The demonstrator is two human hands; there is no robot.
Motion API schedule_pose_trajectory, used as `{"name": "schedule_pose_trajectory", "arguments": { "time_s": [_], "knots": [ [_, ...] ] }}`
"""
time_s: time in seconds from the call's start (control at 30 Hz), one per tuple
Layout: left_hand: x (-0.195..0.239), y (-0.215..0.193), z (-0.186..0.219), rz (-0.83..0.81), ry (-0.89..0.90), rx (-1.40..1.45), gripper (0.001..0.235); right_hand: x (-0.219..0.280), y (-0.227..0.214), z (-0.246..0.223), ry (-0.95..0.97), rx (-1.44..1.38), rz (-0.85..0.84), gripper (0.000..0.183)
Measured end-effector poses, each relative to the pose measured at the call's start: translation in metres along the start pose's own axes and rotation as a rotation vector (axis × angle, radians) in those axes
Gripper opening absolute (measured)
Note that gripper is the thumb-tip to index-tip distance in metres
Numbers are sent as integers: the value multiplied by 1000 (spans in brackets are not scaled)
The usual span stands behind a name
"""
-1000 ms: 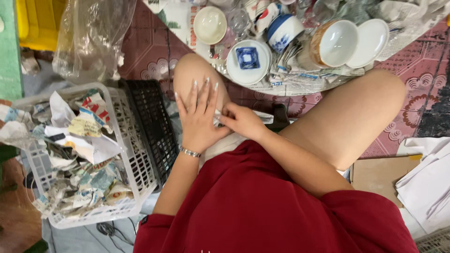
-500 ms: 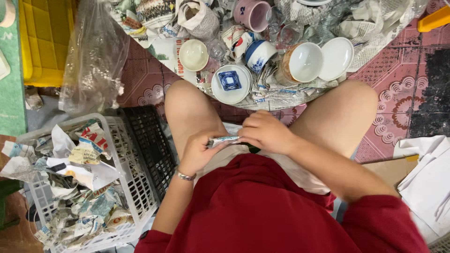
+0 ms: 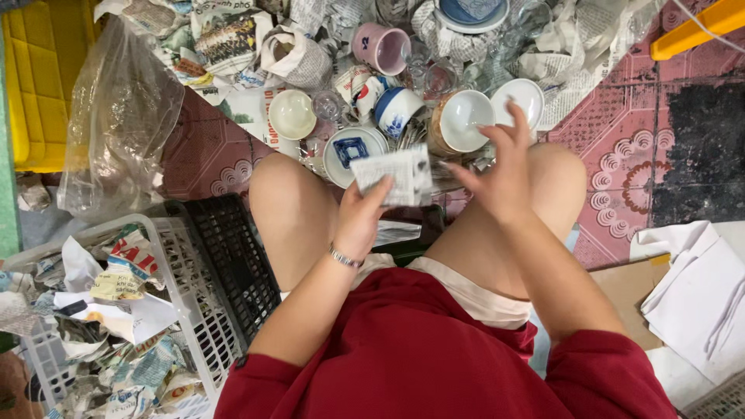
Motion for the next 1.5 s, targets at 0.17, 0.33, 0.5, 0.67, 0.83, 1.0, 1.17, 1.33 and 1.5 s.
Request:
{"name": "schedule_pose_trajectory", "arguments": {
  "time_s": [0.17, 0.33, 0.5, 0.67, 0.83, 1.0, 1.17, 1.33, 1.5],
  "knots": [
    [-37, 30, -10, -15, 34, 153, 37, -2, 31, 10, 169, -9, -98, 66],
    [-55, 33, -20, 48, 165, 89, 40, 7, 29, 31, 322, -90, -58, 49],
    [-55, 19, -30, 141, 198, -96, 42, 19, 28, 48, 389, -233, 41, 49],
    [-55, 27, -19, 123, 242, -541, 42, 32, 17, 63, 259, -440, 207, 51],
    [-48, 54, 4, 88, 417, -865, 46, 55, -3, 86, 248, -617, 412, 57],
    [-50, 75, 12, 170, 436, -1202, 48, 61, -13, 86, 222, -645, 508, 63],
    [-52, 96, 16, 116, 550, -1288, 32, 49, 3, 75, 252, -665, 358, 61],
    [-64, 99, 13, 111, 370, -1476, 37, 30, 17, 60, 223, -425, 244, 60],
    [-24, 114, 29, 67, 662, -1282, 82, 28, 19, 68, 284, -489, 243, 58]
  ]
}}
Point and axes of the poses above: each hand's wrist, its own x-axis away from the middle knuckle, its own y-axis out of the palm, z = x × y, the point moved 9 cm from there along -x, towards the middle knuckle, and after that the axes turned 4 degrees about x, right-handed, at the moved point
